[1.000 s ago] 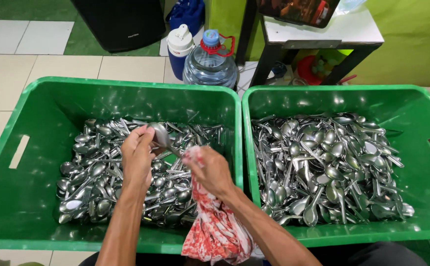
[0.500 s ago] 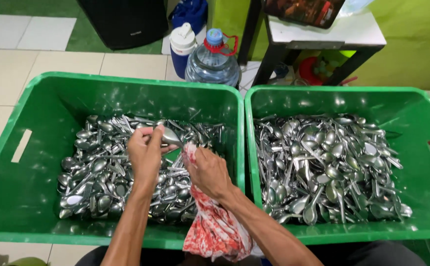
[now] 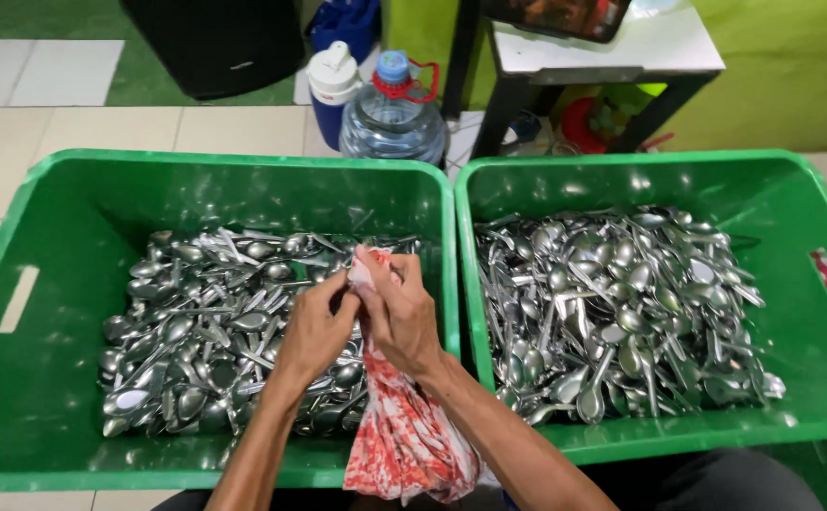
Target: Polishing individual metal spoons with a cloth and sorting them into an adjacent bin.
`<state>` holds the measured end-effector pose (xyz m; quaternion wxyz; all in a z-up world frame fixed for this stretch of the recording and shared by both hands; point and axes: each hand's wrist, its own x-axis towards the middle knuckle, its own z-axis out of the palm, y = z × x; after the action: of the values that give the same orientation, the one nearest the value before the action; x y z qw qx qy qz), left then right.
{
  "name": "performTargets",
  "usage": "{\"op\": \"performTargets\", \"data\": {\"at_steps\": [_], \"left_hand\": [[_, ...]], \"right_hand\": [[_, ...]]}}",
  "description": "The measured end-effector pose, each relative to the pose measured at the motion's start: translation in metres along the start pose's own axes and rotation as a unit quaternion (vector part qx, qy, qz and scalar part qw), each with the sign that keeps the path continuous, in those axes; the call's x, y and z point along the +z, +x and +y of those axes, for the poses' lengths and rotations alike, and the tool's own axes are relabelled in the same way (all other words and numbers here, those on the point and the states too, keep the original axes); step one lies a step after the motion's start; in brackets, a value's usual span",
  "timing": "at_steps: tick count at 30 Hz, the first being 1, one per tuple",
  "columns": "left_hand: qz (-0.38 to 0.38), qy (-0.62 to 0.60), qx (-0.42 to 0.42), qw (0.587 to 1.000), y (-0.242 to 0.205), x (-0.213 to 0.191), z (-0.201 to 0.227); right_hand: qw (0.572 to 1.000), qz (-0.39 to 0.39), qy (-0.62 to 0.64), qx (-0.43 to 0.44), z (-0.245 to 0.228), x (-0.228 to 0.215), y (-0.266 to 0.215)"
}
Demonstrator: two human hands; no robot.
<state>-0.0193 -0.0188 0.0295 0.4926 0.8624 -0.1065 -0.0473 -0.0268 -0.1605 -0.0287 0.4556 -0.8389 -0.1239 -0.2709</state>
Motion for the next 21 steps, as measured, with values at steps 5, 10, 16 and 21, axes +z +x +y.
{"op": "performTargets", "data": {"at_steps": [5, 10, 16, 21], "left_hand": [[-0.064, 0.007, -0.006, 0.998, -0.003, -0.018, -0.019], [-0.029, -0.079, -0.076, 0.994, 0.000, -0.036, -0.027], [0.060, -0.164, -0.022, 0.984, 0.020, -0.002, 0.053], [-0.081, -0.069, 0.153, 0.983, 0.044, 0.008, 0.082]], "right_hand": [[0.990, -0.008, 0.109, 0.090, 0.020, -0.005, 0.009], [0.922, -0.185, 0.092, 0.327, 0.001, -0.007, 0.011], [0.915, -0.345, -0.099, 0.186, 0.043, 0.032, -0.019], [0.844, -0.479, -0.172, 0.172, 0.045, 0.027, -0.030]]}}
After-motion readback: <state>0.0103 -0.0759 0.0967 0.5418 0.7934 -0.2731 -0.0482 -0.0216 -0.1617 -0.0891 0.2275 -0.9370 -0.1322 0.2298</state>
